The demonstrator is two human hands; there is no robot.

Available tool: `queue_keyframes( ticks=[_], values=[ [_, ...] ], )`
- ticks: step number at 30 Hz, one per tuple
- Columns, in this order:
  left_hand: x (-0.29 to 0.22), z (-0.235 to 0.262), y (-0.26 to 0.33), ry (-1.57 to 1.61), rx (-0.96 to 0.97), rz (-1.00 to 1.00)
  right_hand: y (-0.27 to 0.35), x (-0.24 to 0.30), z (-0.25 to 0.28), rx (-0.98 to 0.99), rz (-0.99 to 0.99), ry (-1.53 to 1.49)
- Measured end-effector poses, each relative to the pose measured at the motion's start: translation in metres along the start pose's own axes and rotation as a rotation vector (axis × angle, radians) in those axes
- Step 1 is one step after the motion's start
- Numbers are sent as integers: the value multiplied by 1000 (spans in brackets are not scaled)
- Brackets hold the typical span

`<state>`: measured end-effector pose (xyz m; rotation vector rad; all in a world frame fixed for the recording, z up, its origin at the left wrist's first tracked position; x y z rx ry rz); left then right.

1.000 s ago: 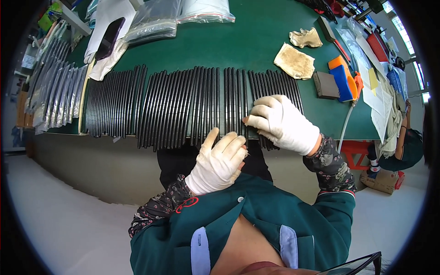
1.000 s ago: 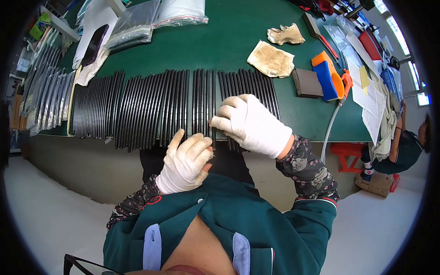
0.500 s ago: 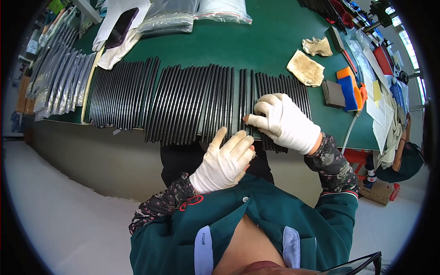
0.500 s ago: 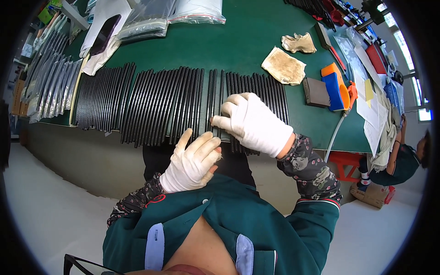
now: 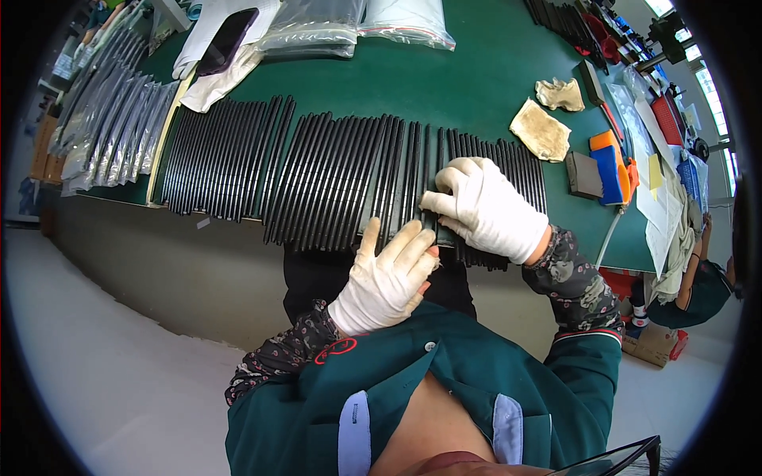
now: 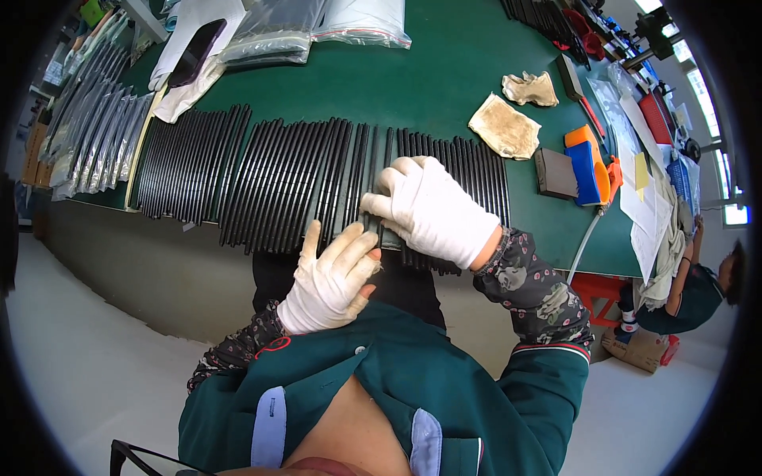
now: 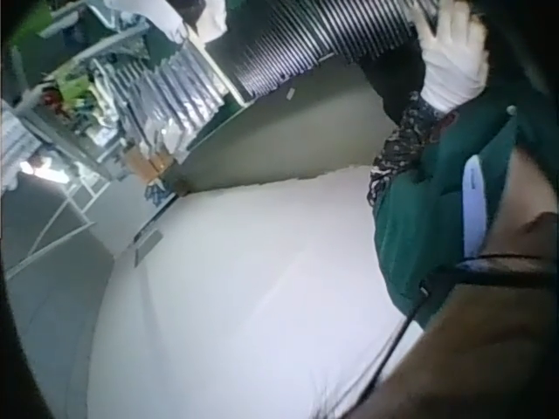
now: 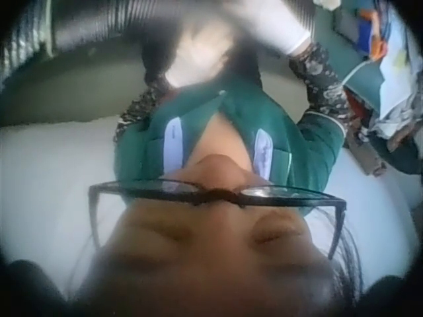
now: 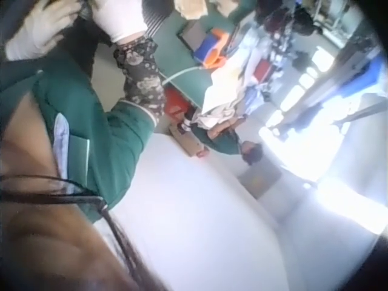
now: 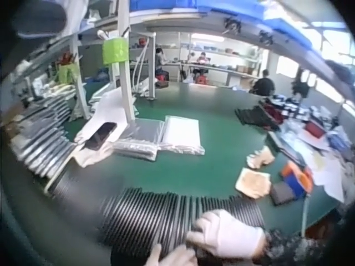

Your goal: Cleaning a row of black tubes using a cloth and an air duster, then bundling them and placing them into plastic bags.

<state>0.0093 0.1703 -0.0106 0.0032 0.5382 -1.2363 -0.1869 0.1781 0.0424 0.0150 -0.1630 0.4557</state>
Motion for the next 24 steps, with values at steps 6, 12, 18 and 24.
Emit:
queue_keyframes(
  ticks=[6,12,18,24],
  values=[
    [6,2,6,-23,-48,71,-2,-4,-7,-120,64,-50],
    [4,2,5,4,-32,27,-11,2,-4,-111,82,-12],
    [14,6,17,-66,-99,141,-15,4,-9,-145,109,-29],
    [9,7,14,-35,-83,129,-27,9,-11,-93,106,75]
  ],
)
Point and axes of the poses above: each hand's wrist, its own y-axis away from the middle knuckle, its own z-axis out of the back of the hand, x = y × z, the point moved 1 cm from there along -y, towards the middle knuckle, and after that the axes turned 3 degrees about x, right-handed, at the moved point
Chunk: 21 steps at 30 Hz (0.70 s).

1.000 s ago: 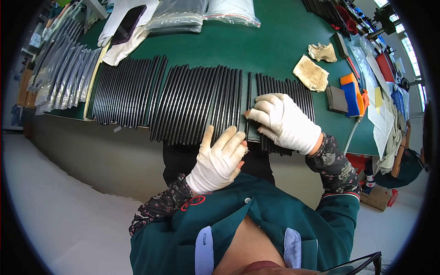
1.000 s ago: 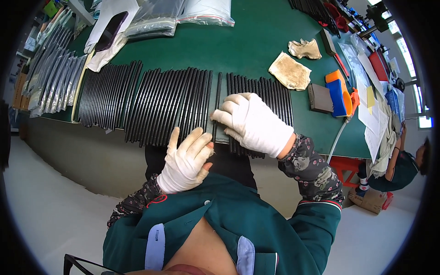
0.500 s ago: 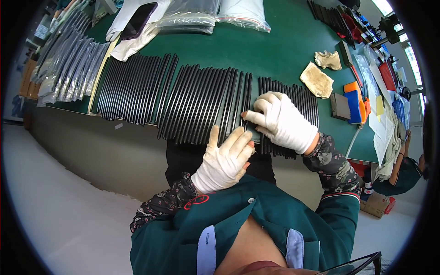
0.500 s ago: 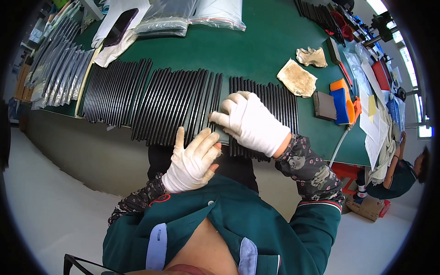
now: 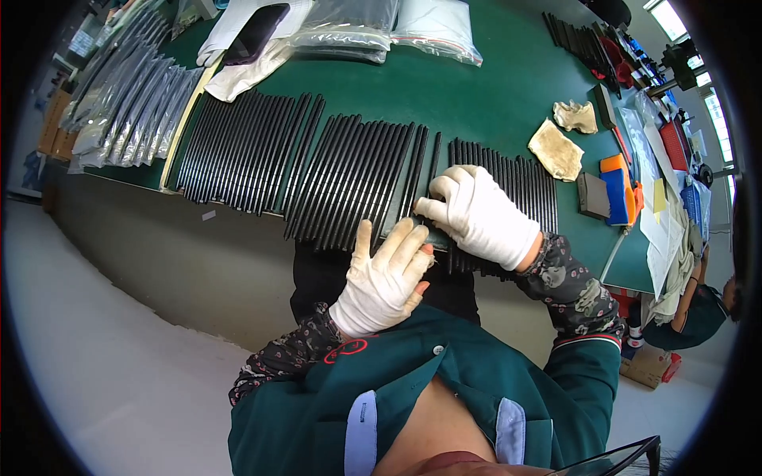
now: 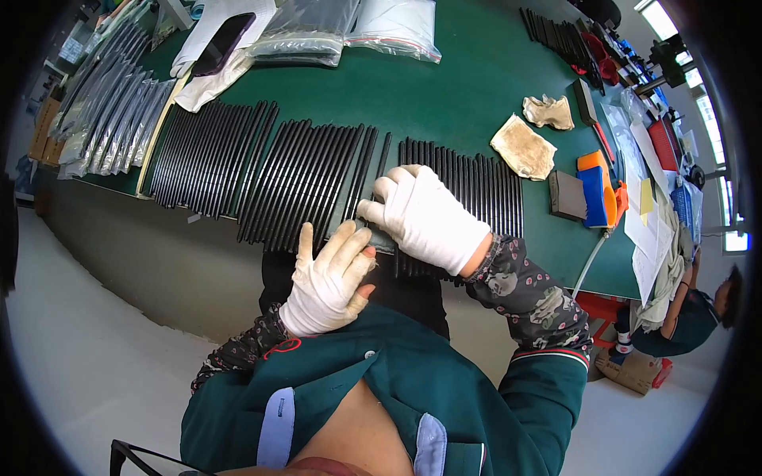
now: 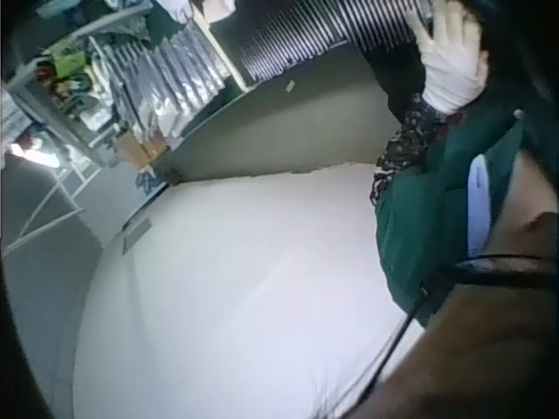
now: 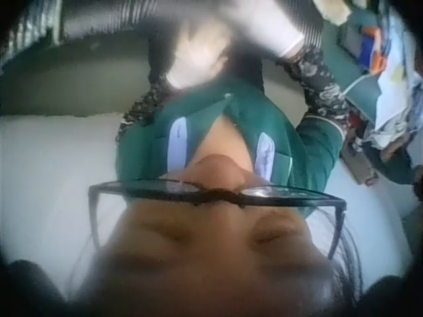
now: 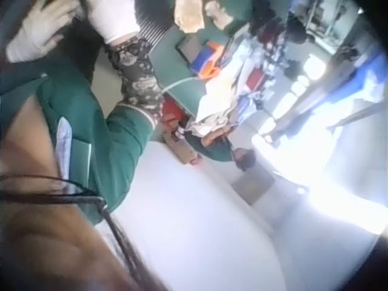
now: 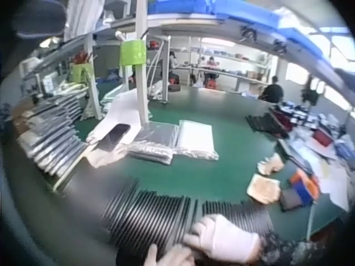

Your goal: Cleaning a row of black tubes using a cloth and an air duster, then bundling them and placing them into plastic bags.

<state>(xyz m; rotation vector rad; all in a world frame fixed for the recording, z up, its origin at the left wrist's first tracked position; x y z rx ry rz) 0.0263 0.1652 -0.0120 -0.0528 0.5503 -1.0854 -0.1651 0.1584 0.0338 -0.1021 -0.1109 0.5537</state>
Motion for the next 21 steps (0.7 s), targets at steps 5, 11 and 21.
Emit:
queue_keyframes(
  ticks=[5,11,21],
  values=[
    [4,-1,2,12,-5,-13,1,2,0,-20,-33,-63],
    [5,-1,3,27,-10,-32,-5,2,-1,-40,-8,-65],
    [14,6,12,-48,-15,72,-14,0,-7,-51,20,-53]
  ],
)
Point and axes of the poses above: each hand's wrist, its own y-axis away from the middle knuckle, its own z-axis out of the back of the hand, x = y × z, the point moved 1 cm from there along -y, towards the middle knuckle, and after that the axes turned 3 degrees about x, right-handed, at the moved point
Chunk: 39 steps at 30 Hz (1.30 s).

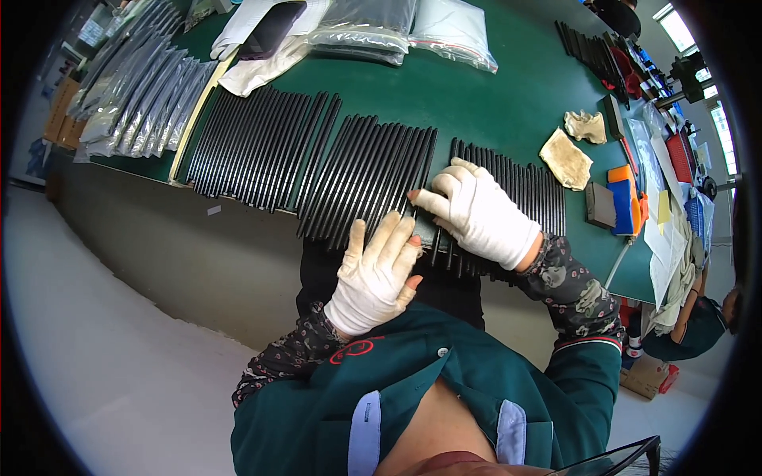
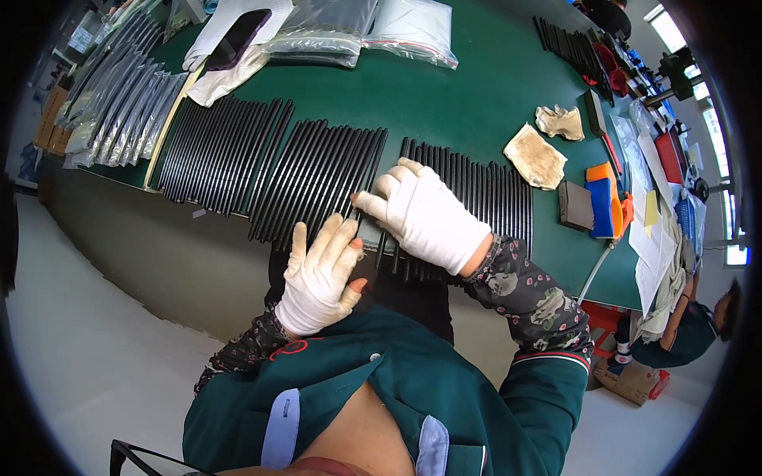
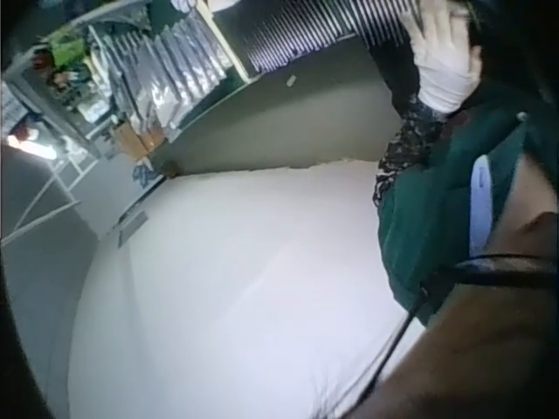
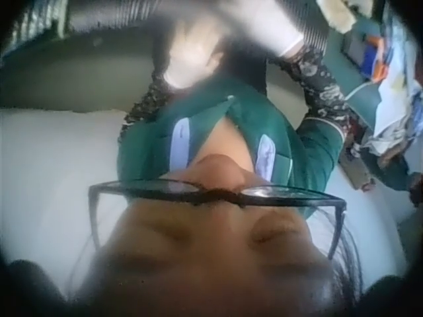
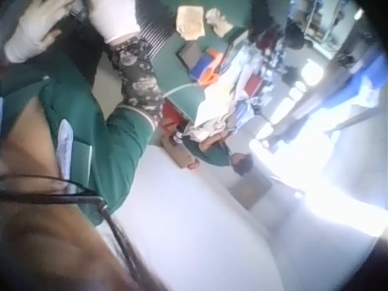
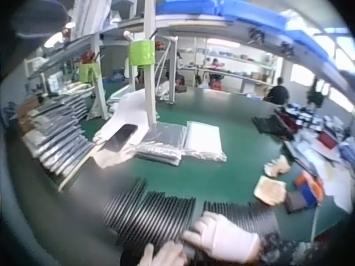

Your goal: Cleaning a row of black tubes using a cloth and an air duster, then bundling them and placing them into plastic bags.

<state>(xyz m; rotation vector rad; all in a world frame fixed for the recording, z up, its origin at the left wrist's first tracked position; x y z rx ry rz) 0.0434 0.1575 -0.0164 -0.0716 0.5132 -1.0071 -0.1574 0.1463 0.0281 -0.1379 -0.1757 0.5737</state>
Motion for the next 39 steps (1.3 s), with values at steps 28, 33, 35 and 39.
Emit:
queue_keyframes(
  ticks=[28,33,35,39],
  values=[
    [17,4,14,7,-84,92,-33,15,-6,-40,-26,23],
    [27,7,16,-65,-133,157,-38,14,-12,-95,-12,-76],
    [27,8,17,-51,-132,155,-41,17,-11,-89,-30,-72],
    [26,7,18,-41,-132,161,-47,19,-10,-66,-38,-35]
  ],
)
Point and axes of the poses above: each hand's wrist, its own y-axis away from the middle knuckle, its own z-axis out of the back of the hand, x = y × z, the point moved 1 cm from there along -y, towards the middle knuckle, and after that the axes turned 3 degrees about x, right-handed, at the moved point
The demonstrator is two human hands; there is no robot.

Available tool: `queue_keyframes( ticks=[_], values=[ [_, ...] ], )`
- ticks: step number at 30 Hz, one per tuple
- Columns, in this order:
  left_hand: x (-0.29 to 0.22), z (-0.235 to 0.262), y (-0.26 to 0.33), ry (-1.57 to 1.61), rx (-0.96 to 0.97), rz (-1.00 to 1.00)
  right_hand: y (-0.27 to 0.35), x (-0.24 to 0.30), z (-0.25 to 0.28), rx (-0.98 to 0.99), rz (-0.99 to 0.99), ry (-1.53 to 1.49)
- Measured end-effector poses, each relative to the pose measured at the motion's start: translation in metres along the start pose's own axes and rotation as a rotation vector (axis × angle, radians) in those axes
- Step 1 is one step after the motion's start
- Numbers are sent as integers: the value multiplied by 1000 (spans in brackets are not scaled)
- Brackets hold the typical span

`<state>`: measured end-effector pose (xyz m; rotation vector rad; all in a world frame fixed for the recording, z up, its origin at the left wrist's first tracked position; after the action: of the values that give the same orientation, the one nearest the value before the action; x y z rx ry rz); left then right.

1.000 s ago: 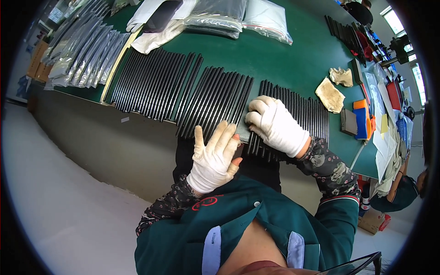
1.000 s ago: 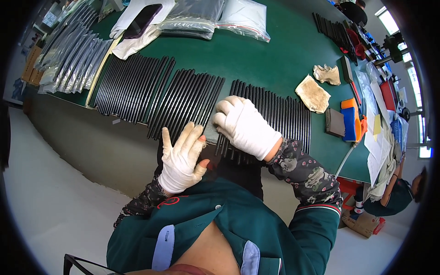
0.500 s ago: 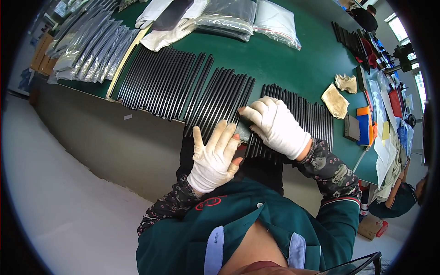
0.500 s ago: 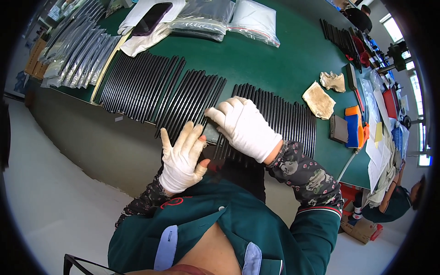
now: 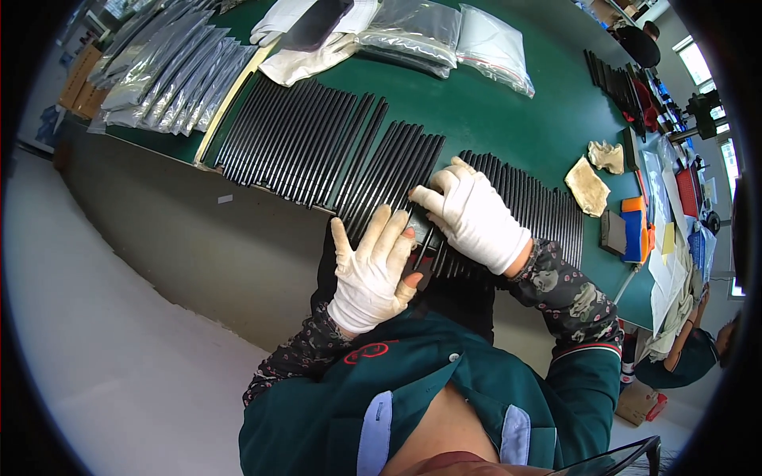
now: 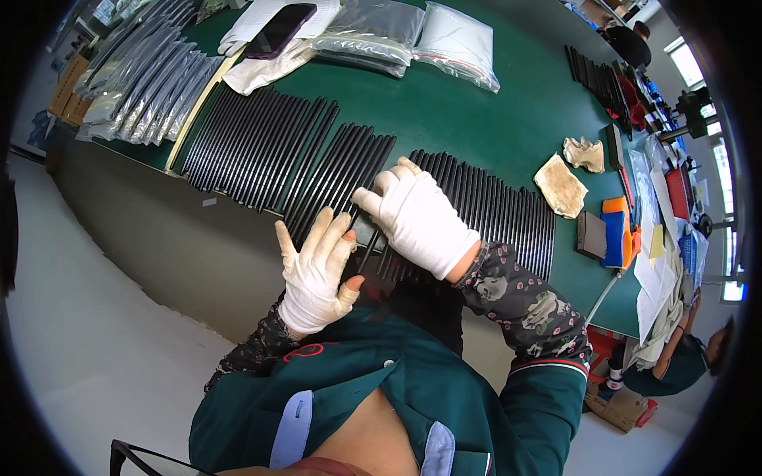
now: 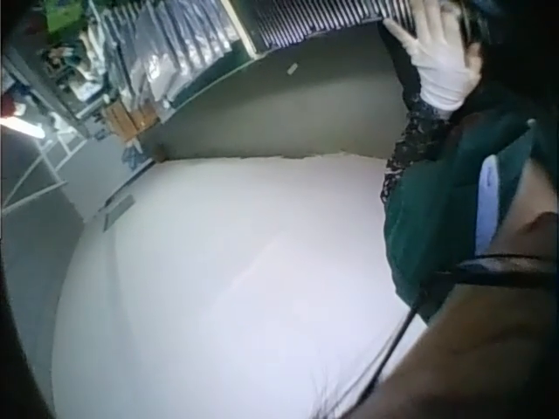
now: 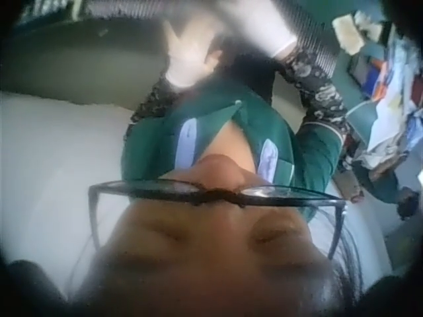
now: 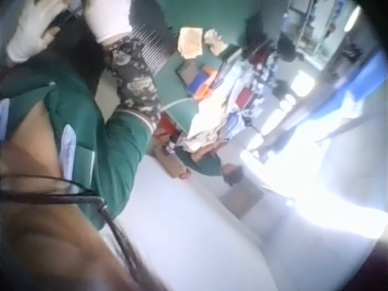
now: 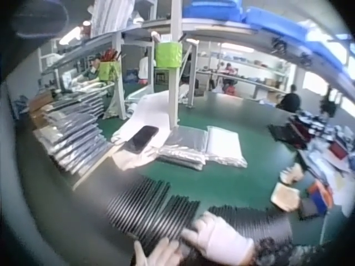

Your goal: Cleaning a row of black tubes using a cloth and an air duster, then bundling them and placing them into plastic bags.

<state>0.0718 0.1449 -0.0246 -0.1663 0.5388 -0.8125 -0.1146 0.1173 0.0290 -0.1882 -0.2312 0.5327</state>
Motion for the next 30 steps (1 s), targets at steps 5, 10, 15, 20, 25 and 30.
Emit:
queue_keyframes(
  ticks=[5,10,15,20,25,30],
  values=[
    [11,1,0,-60,-64,43,-6,1,-2,-12,-19,-41],
    [9,1,0,-43,-42,38,-8,2,-6,-77,-15,-6],
    [11,3,1,-41,-56,63,-12,4,-7,40,-79,-17],
    [15,2,3,-51,-70,67,-18,3,-11,-95,-14,37],
    [17,3,1,-38,-96,98,-25,6,-15,-20,-12,45],
    [24,6,2,-56,-157,122,-28,8,-19,-93,59,-43]
  ],
)
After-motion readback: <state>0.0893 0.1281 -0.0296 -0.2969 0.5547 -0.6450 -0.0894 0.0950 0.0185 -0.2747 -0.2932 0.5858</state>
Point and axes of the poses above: each hand's wrist, its own y-axis away from the middle knuckle, its own z-axis out of the back of the hand, x = y × z, the point moved 1 cm from there along -y, towards the middle knuckle, and after that the axes turned 3 degrees about x, right-handed, at the moved point
